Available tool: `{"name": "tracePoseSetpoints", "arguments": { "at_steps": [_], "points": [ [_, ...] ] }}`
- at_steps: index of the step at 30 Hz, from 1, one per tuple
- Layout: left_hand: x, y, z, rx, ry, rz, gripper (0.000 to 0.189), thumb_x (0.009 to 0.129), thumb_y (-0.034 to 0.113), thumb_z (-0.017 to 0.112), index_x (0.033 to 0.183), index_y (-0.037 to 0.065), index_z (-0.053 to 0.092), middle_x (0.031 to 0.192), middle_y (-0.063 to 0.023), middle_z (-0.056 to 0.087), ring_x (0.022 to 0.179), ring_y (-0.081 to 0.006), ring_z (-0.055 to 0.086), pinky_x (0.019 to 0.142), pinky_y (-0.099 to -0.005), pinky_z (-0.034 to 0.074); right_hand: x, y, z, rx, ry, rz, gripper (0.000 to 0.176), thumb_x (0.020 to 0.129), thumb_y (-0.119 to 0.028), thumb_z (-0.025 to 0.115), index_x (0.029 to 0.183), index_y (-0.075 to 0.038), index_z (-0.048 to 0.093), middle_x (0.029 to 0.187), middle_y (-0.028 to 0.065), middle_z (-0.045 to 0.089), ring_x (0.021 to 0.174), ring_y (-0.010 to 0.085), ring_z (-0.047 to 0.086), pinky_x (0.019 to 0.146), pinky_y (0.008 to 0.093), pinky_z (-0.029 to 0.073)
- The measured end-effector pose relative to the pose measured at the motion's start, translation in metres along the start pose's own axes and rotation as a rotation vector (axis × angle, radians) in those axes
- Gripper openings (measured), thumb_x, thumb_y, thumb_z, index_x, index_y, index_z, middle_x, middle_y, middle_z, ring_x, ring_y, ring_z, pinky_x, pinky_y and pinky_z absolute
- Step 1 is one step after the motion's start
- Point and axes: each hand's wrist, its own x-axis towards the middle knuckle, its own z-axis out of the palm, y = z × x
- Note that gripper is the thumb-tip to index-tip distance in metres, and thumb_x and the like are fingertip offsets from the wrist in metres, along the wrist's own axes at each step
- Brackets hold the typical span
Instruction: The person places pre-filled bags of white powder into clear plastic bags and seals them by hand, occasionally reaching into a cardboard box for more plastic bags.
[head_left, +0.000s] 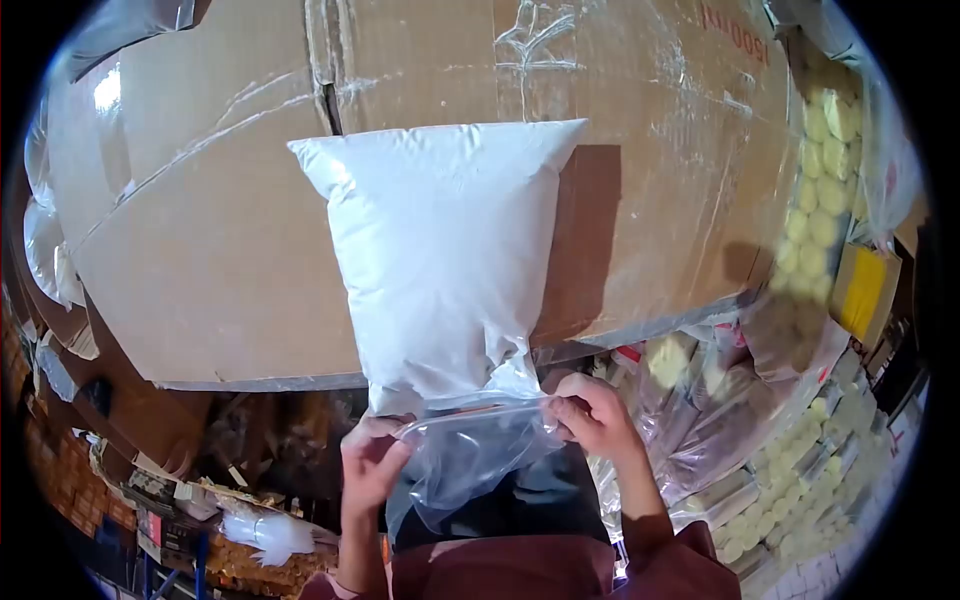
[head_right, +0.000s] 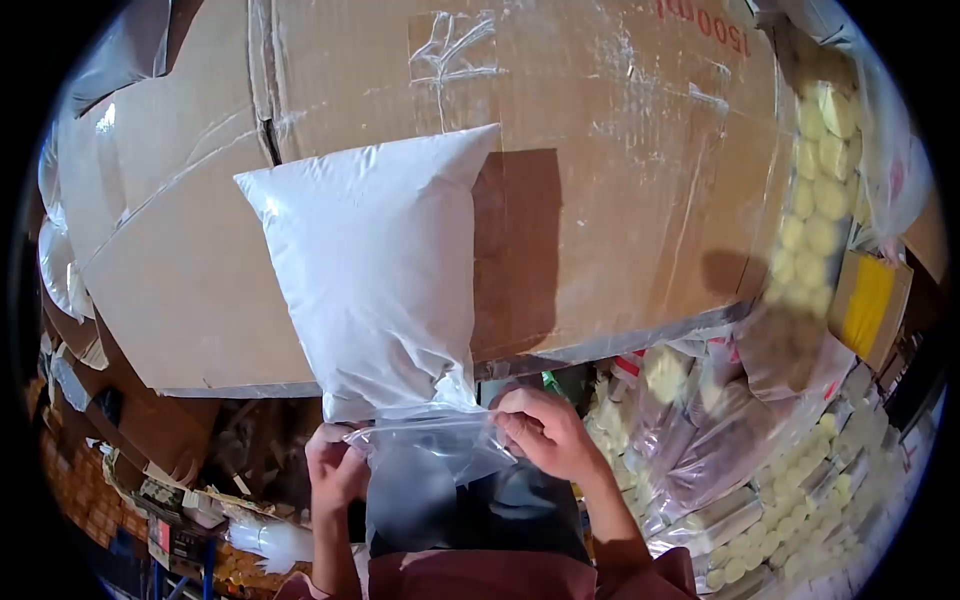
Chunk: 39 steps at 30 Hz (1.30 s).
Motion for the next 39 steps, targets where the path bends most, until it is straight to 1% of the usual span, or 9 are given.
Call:
{"name": "tracePoseSetpoints", "arguments": {
  "at_steps": [2,5,9,16,19,23,31,35,39],
  "points": [
    [0.004,0.008,0.024,0.386,0.155,0.325,0.011,0.085,0.005,0.067,0.090,0.001,0.058,0.119,-0.0141,0.042,0.111,-0.0258,0.048,0.095,-0.0369,0.039,0.005,-0.011,0.007,-0.259,0.176,-0.247,0.007,0.089,0.001,0.057,0.096,0.000,0.058,0.079,0.0113,0.059,0.067,0.0214,0.057,0.059,0.0287,0.045],
    [0.012,0.016,0.044,0.329,0.275,0.510,0.010,0.088,0.006,0.060,0.094,0.001,0.054,0.133,-0.0214,0.037,0.113,-0.0283,0.047,0.097,-0.0384,0.036,0.011,-0.029,0.021,-0.307,0.317,-0.329,0.008,0.088,0.002,0.058,0.096,0.001,0.058,0.080,0.0116,0.060,0.068,0.0220,0.057,0.060,0.0286,0.045],
    [0.020,0.025,0.050,0.196,0.318,0.368,0.008,0.090,0.005,0.055,0.093,0.000,0.050,0.125,-0.0230,0.048,0.107,-0.0225,0.051,0.094,-0.0340,0.039,0.033,-0.036,0.029,-0.480,0.489,-0.389,0.007,0.088,0.004,0.055,0.094,0.001,0.057,0.076,0.0082,0.054,0.066,0.0197,0.053,0.060,0.0273,0.045],
    [0.017,0.034,0.040,-0.018,0.213,0.142,0.014,0.087,0.004,0.056,0.077,0.005,0.046,0.075,-0.0013,0.052,0.066,-0.0067,0.045,0.063,-0.0211,0.038,0.039,-0.036,0.055,0.441,0.405,-0.057,0.003,0.092,-0.002,0.056,0.094,0.000,0.055,0.086,0.0013,0.057,0.077,0.0073,0.051,0.071,0.0207,0.042],
    [0.016,0.074,0.050,-0.382,0.138,0.129,0.019,0.079,0.013,0.060,0.069,0.003,0.047,0.073,-0.0107,0.061,0.064,-0.0130,0.054,0.061,-0.0242,0.043,0.038,-0.075,0.053,0.917,0.243,-0.101,0.007,0.092,-0.004,0.054,0.097,0.000,0.054,0.095,0.0038,0.060,0.086,0.0090,0.054,0.078,0.0238,0.042],
    [0.040,0.085,0.066,-0.870,-0.038,0.362,0.027,0.072,0.021,0.065,0.067,0.003,0.046,0.072,-0.0140,0.062,0.068,-0.0184,0.058,0.064,-0.0276,0.046,0.039,-0.104,0.040,0.935,0.222,-0.037,0.022,0.093,-0.020,0.056,0.096,0.001,0.054,0.093,0.0030,0.060,0.080,0.0078,0.053,0.072,0.0203,0.040],
    [0.076,0.119,0.073,-0.511,0.283,0.269,0.029,0.088,0.018,0.066,0.072,0.006,0.044,0.085,-0.0080,0.060,0.072,-0.0158,0.055,0.070,-0.0250,0.043,0.066,-0.141,0.034,0.973,0.147,-0.202,0.019,0.096,-0.022,0.056,0.092,-0.005,0.050,0.085,0.0013,0.058,0.075,0.0060,0.051,0.070,0.0191,0.040],
    [0.097,0.174,0.098,-0.259,0.272,0.674,0.021,0.089,0.009,0.063,0.083,0.004,0.044,0.101,-0.0095,0.057,0.096,-0.0203,0.054,0.083,-0.0313,0.044,0.055,-0.137,0.012,0.481,0.136,-0.355,0.016,0.088,-0.007,0.063,0.089,-0.002,0.048,0.103,0.0114,0.055,0.086,0.0163,0.055,0.072,0.0291,0.047],
    [0.100,0.176,0.077,-0.070,0.063,0.634,0.018,0.086,-0.001,0.058,0.083,0.003,0.041,0.100,-0.0200,0.060,0.105,-0.0294,0.055,0.094,-0.0406,0.042,0.074,-0.166,0.002,-0.251,0.421,-0.737,0.020,0.084,-0.003,0.064,0.084,0.002,0.045,0.114,0.0218,0.053,0.098,0.0308,0.060,0.078,0.0359,0.051]
  ]
}}
